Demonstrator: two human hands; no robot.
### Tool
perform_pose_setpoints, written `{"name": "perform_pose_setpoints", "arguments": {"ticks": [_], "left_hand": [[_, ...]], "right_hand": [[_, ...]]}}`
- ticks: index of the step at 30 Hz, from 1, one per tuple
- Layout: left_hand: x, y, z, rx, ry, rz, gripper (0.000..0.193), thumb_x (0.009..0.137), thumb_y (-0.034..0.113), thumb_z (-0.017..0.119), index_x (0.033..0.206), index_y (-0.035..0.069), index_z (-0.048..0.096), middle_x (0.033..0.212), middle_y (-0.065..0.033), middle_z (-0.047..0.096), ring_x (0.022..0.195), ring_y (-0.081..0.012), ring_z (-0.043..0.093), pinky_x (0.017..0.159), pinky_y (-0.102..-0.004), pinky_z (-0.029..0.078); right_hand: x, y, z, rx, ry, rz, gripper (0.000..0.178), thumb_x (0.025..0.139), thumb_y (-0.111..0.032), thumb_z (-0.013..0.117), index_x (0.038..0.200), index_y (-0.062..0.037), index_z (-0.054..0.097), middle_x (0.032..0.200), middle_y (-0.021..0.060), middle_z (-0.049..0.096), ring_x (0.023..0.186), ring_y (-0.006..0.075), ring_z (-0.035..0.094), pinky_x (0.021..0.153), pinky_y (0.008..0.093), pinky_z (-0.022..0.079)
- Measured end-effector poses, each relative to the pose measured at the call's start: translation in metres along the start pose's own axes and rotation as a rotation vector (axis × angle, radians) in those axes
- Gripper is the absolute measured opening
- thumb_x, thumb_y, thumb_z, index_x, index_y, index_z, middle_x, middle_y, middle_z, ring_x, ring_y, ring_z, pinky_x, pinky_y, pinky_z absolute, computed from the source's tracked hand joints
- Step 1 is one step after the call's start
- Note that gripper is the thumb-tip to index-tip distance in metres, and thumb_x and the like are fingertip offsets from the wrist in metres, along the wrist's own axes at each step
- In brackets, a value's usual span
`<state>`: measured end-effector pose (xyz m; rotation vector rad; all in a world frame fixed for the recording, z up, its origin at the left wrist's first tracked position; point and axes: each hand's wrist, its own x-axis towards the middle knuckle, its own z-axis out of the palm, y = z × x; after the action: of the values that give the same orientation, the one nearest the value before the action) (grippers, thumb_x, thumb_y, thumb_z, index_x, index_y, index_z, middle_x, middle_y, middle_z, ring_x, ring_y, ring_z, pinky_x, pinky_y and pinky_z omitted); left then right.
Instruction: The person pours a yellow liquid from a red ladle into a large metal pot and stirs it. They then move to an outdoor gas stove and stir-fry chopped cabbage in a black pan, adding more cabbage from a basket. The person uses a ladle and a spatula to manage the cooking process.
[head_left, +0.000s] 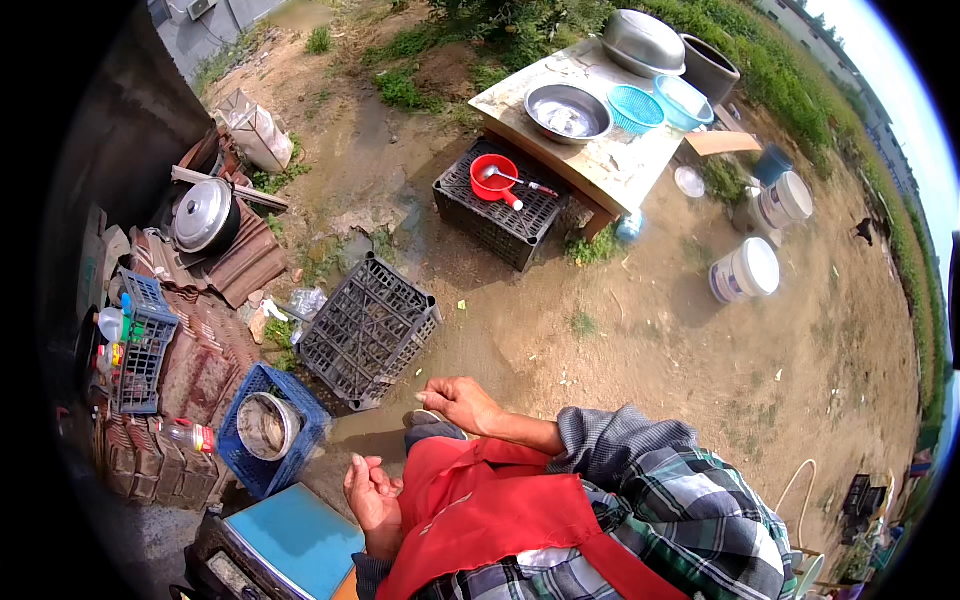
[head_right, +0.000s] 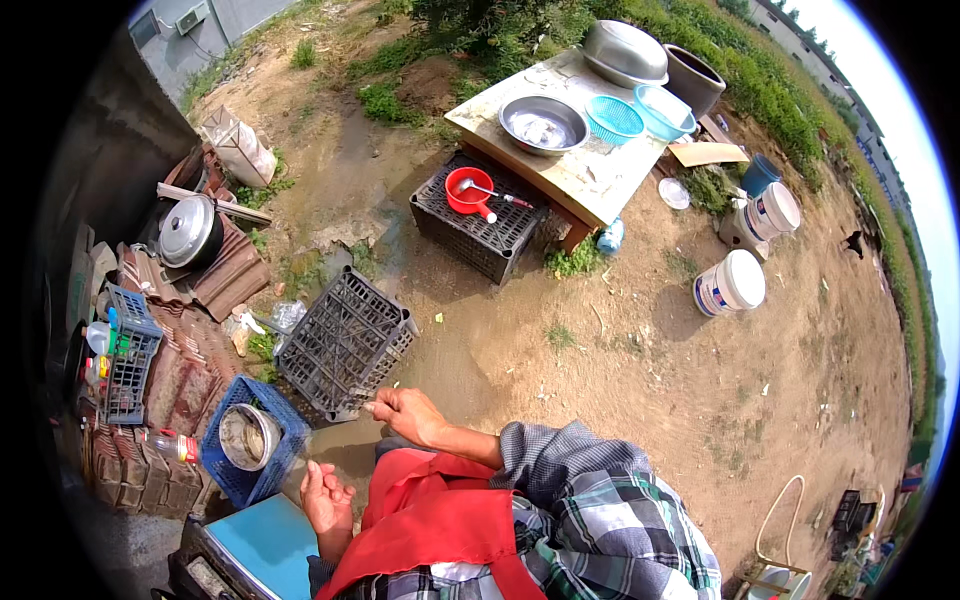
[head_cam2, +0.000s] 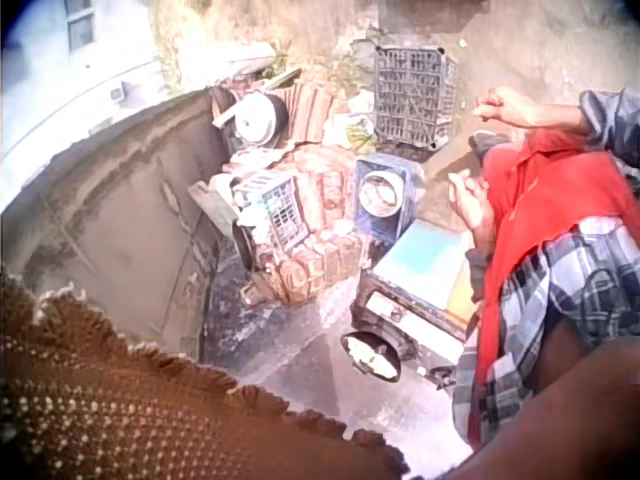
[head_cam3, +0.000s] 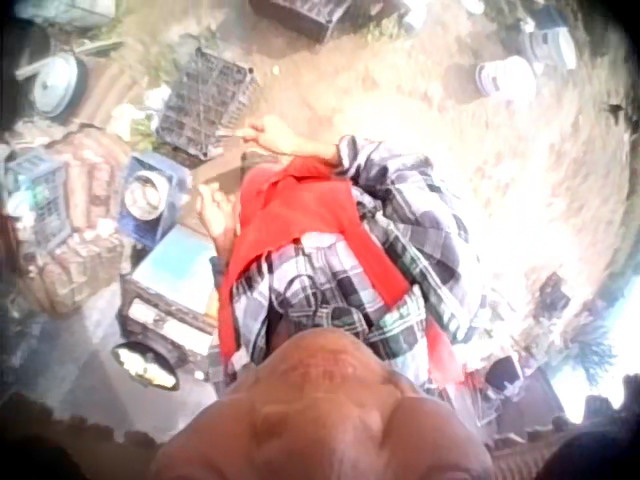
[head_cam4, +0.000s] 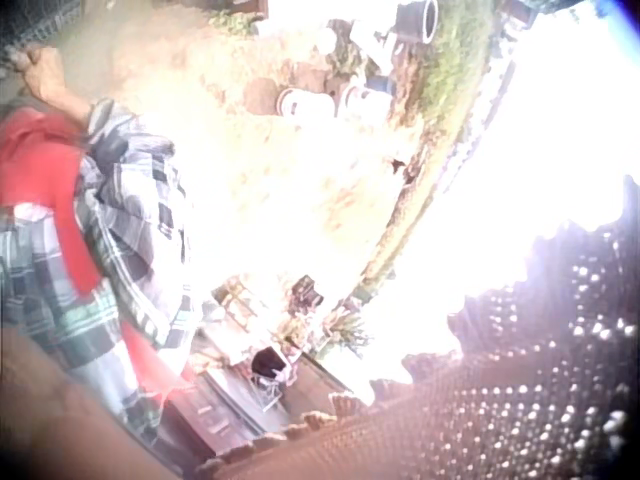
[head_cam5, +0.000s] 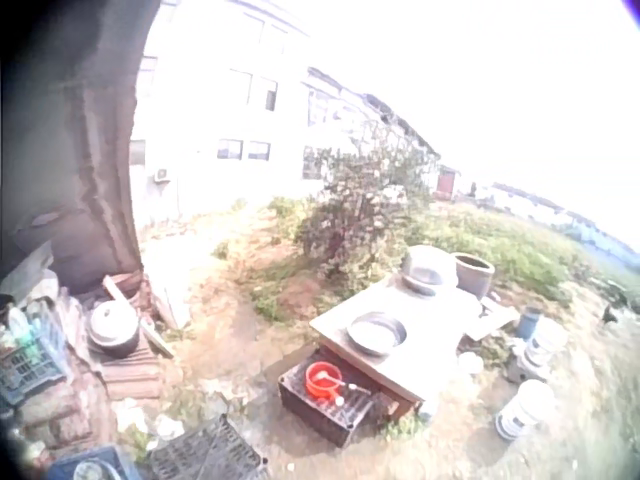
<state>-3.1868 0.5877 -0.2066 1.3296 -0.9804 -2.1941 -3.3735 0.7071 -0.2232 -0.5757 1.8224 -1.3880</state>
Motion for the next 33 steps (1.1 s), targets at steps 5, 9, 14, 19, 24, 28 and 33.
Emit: {"name": "perform_pose_setpoints", "arguments": {"ticks": [5,9,14,19,24,28,33], "left_hand": [[0.057,-0.015,0.081,0.102,-0.111,-0.035,0.017,0.092,0.024,0.052,0.087,0.008,0.053,0.053,0.002,0.043,0.041,-0.0075,0.037,0.044,-0.0307,0.043],[0.126,-0.019,0.147,0.162,-0.23,-0.184,0.022,0.093,0.03,0.049,0.083,0.01,0.049,0.049,0.003,0.039,0.037,-0.0075,0.034,0.043,-0.0298,0.042],[0.229,-0.032,0.254,0.229,-0.25,-0.312,0.039,0.091,0.044,0.048,0.069,0.013,0.044,0.043,0.0032,0.032,0.032,-0.009,0.029,0.039,-0.0303,0.039],[0.332,-0.073,0.367,0.407,-0.267,-0.394,0.034,0.093,0.036,0.046,0.074,0.009,0.049,0.047,0.0029,0.036,0.035,-0.0086,0.029,0.04,-0.0304,0.04],[0.417,-0.143,0.439,0.499,-0.338,-0.435,0.024,0.091,0.019,0.051,0.112,0.008,0.051,0.078,-0.0031,0.056,0.052,-0.0098,0.049,0.051,-0.0309,0.047],[0.476,-0.202,0.487,0.666,-0.308,-0.583,0.053,0.085,0.025,0.061,0.131,0.009,0.039,0.123,-0.0091,0.049,0.096,-0.02,0.056,0.073,-0.0338,0.047],[0.542,-0.274,0.531,0.749,-0.245,-0.57,0.079,0.08,0.036,0.066,0.14,0.008,0.024,0.141,-0.0122,0.031,0.126,-0.0257,0.035,0.098,-0.0416,0.031]], "right_hand": [[0.062,0.072,-0.076,0.199,0.123,0.044,0.021,0.08,-0.024,0.064,0.075,-0.004,0.058,0.06,0.0017,0.052,0.057,0.0127,0.048,0.054,0.0299,0.04],[0.132,0.104,-0.151,0.059,0.208,0.123,0.026,0.076,-0.029,0.065,0.083,-0.0037,0.062,0.068,0.0075,0.06,0.065,0.0164,0.056,0.06,0.0325,0.044],[0.195,0.118,-0.261,-0.117,0.381,0.333,0.025,0.08,-0.024,0.062,0.091,-0.0019,0.063,0.067,0.0058,0.059,0.056,0.0129,0.054,0.053,0.0293,0.046],[0.259,0.188,-0.363,-0.316,0.501,0.422,0.033,0.076,-0.02,0.064,0.102,-0.0004,0.062,0.07,0.0104,0.064,0.058,0.016,0.061,0.059,0.0296,0.049],[0.337,0.231,-0.439,-0.49,0.529,0.52,0.048,0.072,-0.021,0.067,0.115,-0.0039,0.054,0.099,0.015,0.062,0.091,0.0305,0.06,0.08,0.038,0.047],[0.397,0.293,-0.485,-0.664,0.499,0.565,0.064,0.07,-0.017,0.069,0.126,-0.0032,0.043,0.121,0.0159,0.052,0.11,0.0335,0.05,0.089,0.0386,0.043],[0.462,0.358,-0.52,-0.894,0.396,0.357,0.078,0.065,-0.017,0.073,0.132,-0.004,0.035,0.127,0.0149,0.044,0.116,0.0329,0.043,0.095,0.0404,0.038]]}}
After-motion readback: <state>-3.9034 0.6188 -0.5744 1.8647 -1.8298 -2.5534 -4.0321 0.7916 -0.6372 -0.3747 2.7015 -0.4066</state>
